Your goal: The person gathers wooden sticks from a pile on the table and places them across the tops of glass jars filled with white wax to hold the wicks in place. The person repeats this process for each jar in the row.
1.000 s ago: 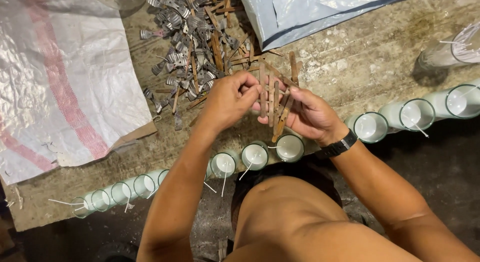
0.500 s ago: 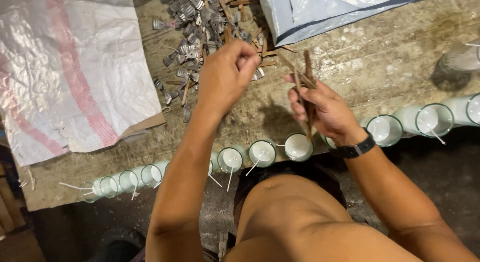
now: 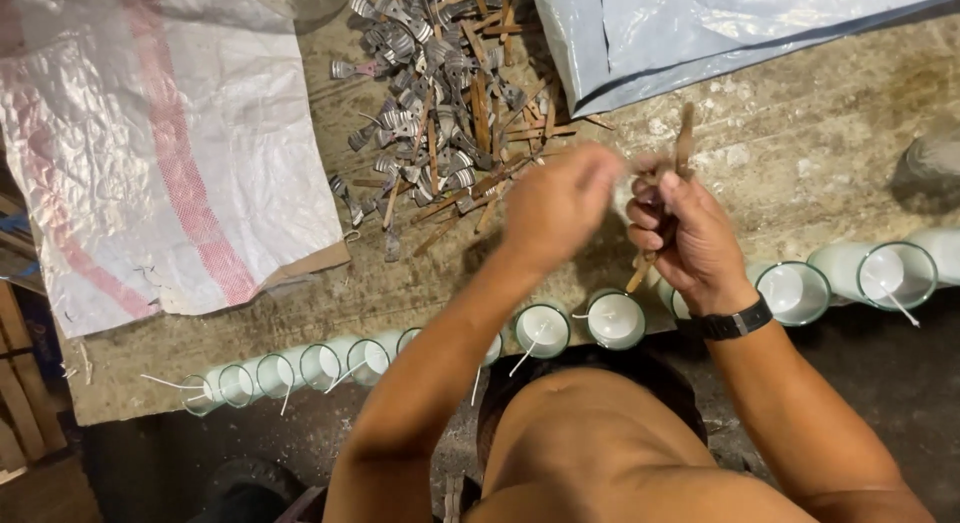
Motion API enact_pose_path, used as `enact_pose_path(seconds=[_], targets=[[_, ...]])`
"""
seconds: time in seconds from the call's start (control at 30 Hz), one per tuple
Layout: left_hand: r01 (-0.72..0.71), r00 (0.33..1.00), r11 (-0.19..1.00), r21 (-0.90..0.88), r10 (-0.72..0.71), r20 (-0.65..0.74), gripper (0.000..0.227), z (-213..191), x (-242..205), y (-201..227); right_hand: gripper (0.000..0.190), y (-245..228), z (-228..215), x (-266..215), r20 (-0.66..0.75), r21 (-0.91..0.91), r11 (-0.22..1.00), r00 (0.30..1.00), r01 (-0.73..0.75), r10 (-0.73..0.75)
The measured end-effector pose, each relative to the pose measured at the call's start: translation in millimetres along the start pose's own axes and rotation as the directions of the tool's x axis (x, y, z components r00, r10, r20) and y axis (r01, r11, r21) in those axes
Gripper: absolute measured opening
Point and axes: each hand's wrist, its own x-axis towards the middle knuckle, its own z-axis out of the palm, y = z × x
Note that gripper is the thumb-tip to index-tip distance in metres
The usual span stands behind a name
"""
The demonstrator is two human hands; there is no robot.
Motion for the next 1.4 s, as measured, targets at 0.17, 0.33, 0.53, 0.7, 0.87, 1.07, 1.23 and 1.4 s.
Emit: enact_pose_path(seconds=[0.17, 0.33, 0.53, 0.7, 0.87, 1.07, 1.23, 1.4], targets=[[-0.095, 0.947, 0.992, -0.085, 0.117, 0.298, 0.018, 16, 6, -2, 0.016, 6, -2, 16, -0.129, 0.096, 0.990, 0.987, 0.104, -0.091], [-0.006, 0.980, 0.925, 0.381, -0.069, 0.185, 0.023, 10, 55, -85, 0.014, -17, -6, 13, -0.212, 0.021, 0.981, 0.960, 0.193, -0.185], [-0.151, 0.820, 0.763, 0.629, -0.259, 0.511, 0.080, 19, 92, -99, 0.022, -20, 1, 1, -0.237, -0.068, 0.977, 0.948, 0.202, -0.213], [-0.286, 0.863, 0.720, 0.632, -0.093, 0.496, 0.061, 36, 72, -140, 0.030, -16, -14, -10, -0.206, -0.051, 0.986, 0.964, 0.160, -0.167], [-0.653, 0.753, 0.606, 0.455, 0.448, 0.483, 0.030, 10, 36, -144, 0.031, -13, -27, -10, -0.189, -0.068, 0.985, 0.967, 0.159, -0.169], [-0.523, 0.828, 0.762, 0.381, 0.348, 0.440, 0.025, -28, 26, -122, 0.023, -12, -36, -4, -0.177, -0.046, 0.981, 0.965, 0.187, -0.193], [-0.222, 0.972, 0.938, 0.266, 0.191, 0.137, 0.022, -15, 30, -160, 0.013, -24, -9, 5, -0.086, -0.093, 0.986, 0.986, 0.138, -0.146], [0.123, 0.964, 0.982, -0.144, -0.153, -0.217, 0.015, -26, 34, -139, 0.011, -35, 29, 34, 0.184, -0.594, 0.757, 0.962, 0.273, -0.202]])
